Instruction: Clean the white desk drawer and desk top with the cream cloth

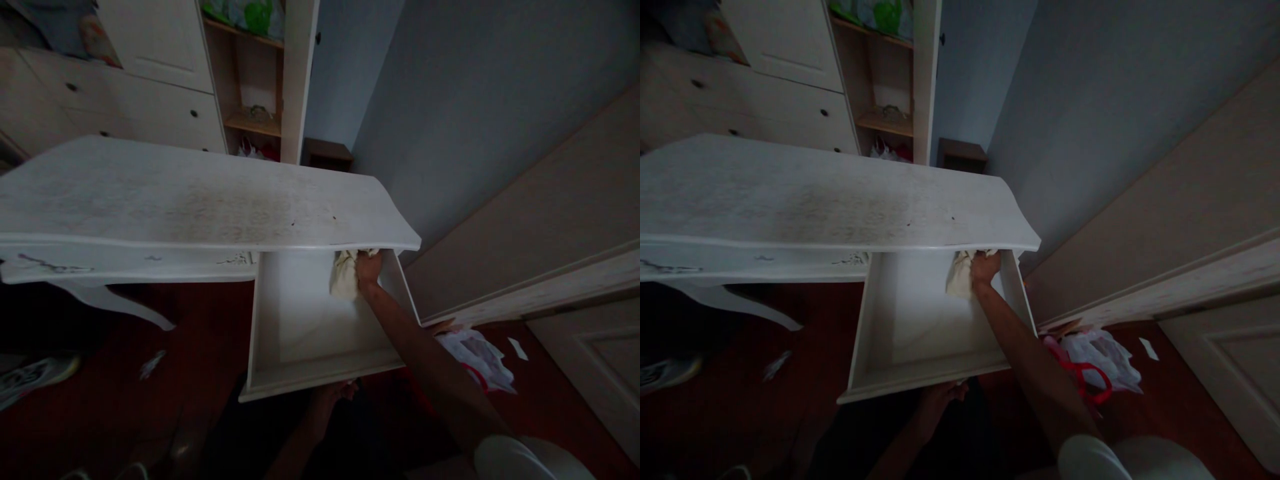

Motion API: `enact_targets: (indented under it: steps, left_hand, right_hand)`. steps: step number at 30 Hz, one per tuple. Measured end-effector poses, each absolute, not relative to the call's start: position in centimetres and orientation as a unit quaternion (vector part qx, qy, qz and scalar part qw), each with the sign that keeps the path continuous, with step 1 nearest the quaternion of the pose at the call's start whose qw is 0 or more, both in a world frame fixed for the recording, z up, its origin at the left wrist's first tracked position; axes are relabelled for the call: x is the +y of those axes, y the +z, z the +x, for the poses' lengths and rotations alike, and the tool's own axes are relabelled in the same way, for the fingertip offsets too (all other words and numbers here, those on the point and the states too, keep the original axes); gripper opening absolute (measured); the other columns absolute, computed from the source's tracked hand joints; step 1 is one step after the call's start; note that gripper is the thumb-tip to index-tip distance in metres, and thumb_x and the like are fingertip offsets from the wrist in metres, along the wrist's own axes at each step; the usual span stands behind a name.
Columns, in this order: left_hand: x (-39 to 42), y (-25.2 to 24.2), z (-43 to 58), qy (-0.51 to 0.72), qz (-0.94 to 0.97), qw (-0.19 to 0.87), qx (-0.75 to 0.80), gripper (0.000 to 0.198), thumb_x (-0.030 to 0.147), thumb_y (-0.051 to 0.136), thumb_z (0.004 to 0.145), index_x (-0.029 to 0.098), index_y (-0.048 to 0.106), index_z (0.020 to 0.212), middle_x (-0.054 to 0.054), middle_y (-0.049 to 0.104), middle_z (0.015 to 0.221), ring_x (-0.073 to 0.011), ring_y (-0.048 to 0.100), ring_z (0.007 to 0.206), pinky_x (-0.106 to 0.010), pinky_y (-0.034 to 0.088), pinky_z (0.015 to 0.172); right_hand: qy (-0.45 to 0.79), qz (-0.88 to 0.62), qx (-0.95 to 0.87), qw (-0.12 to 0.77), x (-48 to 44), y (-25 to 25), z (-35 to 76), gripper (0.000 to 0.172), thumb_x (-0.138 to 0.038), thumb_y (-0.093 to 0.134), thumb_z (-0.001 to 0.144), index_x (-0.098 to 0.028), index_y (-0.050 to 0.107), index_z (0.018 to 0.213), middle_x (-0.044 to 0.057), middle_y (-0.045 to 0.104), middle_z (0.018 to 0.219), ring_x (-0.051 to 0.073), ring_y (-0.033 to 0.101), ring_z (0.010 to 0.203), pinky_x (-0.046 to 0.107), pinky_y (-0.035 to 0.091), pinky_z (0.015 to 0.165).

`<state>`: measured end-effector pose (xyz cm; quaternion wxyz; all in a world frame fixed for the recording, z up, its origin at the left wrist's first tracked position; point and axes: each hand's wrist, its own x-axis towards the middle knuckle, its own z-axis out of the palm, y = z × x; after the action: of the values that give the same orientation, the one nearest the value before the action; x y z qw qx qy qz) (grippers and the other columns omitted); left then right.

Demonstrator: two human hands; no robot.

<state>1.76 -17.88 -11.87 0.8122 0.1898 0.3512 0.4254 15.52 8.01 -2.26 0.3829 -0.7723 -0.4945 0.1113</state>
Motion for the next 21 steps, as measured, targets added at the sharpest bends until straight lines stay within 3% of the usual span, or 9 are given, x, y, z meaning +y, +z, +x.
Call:
enact_targets:
  steps: [5, 14, 18, 21]
  left_hand:
    - [-17.8, -11.4, 1.6, 0.436, 0.174, 0.82, 0.328, 0.034, 0.043, 0.08, 0.065, 0.013, 0.074, 0.078, -0.01, 0.073, 0.079, -0.0207, 0.064, 0.073, -0.033, 0.047, 0.069]
    - [-17.5, -10.9, 1.8, 0.426, 0.158, 0.818, 0.352, 0.038, 0.044, 0.082, 0.055, 0.012, 0.072, 0.073, -0.01, 0.071, 0.072, -0.0196, 0.06, 0.065, -0.034, 0.044, 0.065]
    - [-17.7, -11.4, 1.8, 0.427, 0.178, 0.818, 0.342, 0.036, 0.044, 0.078, 0.061, 0.011, 0.072, 0.076, -0.011, 0.07, 0.075, -0.02, 0.06, 0.068, -0.035, 0.044, 0.069]
    - [-17.7, -11.6, 1.9, 0.427, 0.186, 0.819, 0.336, 0.034, 0.043, 0.075, 0.064, 0.011, 0.072, 0.076, -0.011, 0.07, 0.076, -0.0194, 0.06, 0.069, -0.035, 0.043, 0.069]
  right_hand:
    - [0.092, -0.831, -0.398, 0.379, 8.6, -1.8, 12.4, 0.054, -0.024, 0.027, 0.091, -0.009, 0.042, 0.14, 0.025, 0.054, 0.135, 0.031, 0.053, 0.127, 0.045, 0.044, 0.099]
    - [0.135, -0.823, -0.379, 0.401, 8.5, -2.3, 6.4, 0.057, -0.022, 0.031, 0.091, -0.003, 0.03, 0.144, 0.035, 0.042, 0.139, 0.043, 0.042, 0.134, 0.064, 0.034, 0.104]
    - [0.146, -0.808, -0.384, 0.422, 7.9, -2.3, 2.5, 0.057, -0.024, 0.036, 0.09, 0.0, 0.031, 0.14, 0.036, 0.039, 0.14, 0.044, 0.038, 0.136, 0.062, 0.032, 0.106]
    - [0.161, -0.776, -0.402, 0.459, 7.3, -2.3, -0.8, 0.053, -0.026, 0.045, 0.086, -0.002, 0.038, 0.134, 0.032, 0.043, 0.137, 0.042, 0.041, 0.131, 0.058, 0.033, 0.107]
